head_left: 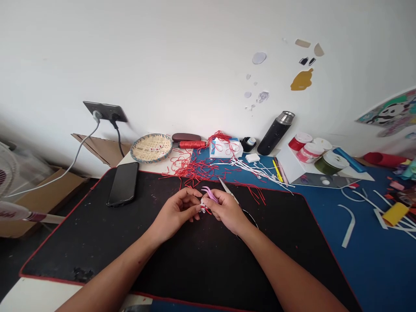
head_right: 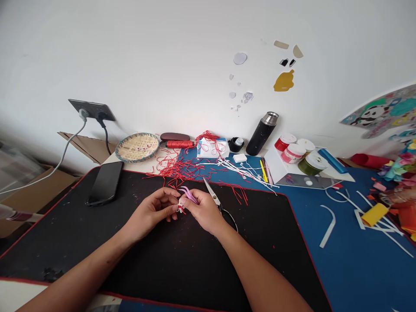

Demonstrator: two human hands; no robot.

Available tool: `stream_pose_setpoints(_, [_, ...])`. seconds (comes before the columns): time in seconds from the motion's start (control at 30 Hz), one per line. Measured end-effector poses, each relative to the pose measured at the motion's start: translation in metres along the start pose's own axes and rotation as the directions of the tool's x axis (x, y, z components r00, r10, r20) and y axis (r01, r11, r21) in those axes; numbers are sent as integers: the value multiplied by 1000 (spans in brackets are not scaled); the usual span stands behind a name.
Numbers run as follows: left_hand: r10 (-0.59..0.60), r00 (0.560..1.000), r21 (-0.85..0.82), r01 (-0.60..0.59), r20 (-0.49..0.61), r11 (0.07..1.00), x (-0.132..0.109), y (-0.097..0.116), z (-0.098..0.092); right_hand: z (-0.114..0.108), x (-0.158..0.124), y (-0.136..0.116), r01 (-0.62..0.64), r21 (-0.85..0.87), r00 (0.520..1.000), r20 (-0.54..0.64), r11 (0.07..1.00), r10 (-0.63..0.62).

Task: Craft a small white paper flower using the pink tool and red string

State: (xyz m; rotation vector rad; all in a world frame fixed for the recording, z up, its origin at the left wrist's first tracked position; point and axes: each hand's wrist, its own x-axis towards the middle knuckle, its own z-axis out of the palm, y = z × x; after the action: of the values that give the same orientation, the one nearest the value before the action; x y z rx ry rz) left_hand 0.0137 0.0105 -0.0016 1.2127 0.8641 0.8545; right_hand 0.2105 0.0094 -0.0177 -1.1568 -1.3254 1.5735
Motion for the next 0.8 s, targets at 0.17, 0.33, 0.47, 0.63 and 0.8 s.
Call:
stream_pose_setpoints(0.17, [27,999,28,-26,-47,999,-1,0,2,0,0,-3,-21,35,1000,22,999,20])
stream_pose_setpoints(0.33, [40,997,58,-36,-60,998,-1,4,3,0,0,-4,-34,30,999,25,999,33])
stream_pose_setpoints(0.47, [40,997,56,-36,-68,998,-1,6,2,0,-1,-2,-43,51,999,26,998,42])
stream_pose_setpoints(0.63, [6,998,51,-3,-69,999,-1,6,1,-1,-1,-1,-63,74,997,44,995,60])
stream_pose_setpoints(0.8, [-45,997,11,46,-64,999,0,6,2,-2,0,-4,-61,47,998,32,997,60])
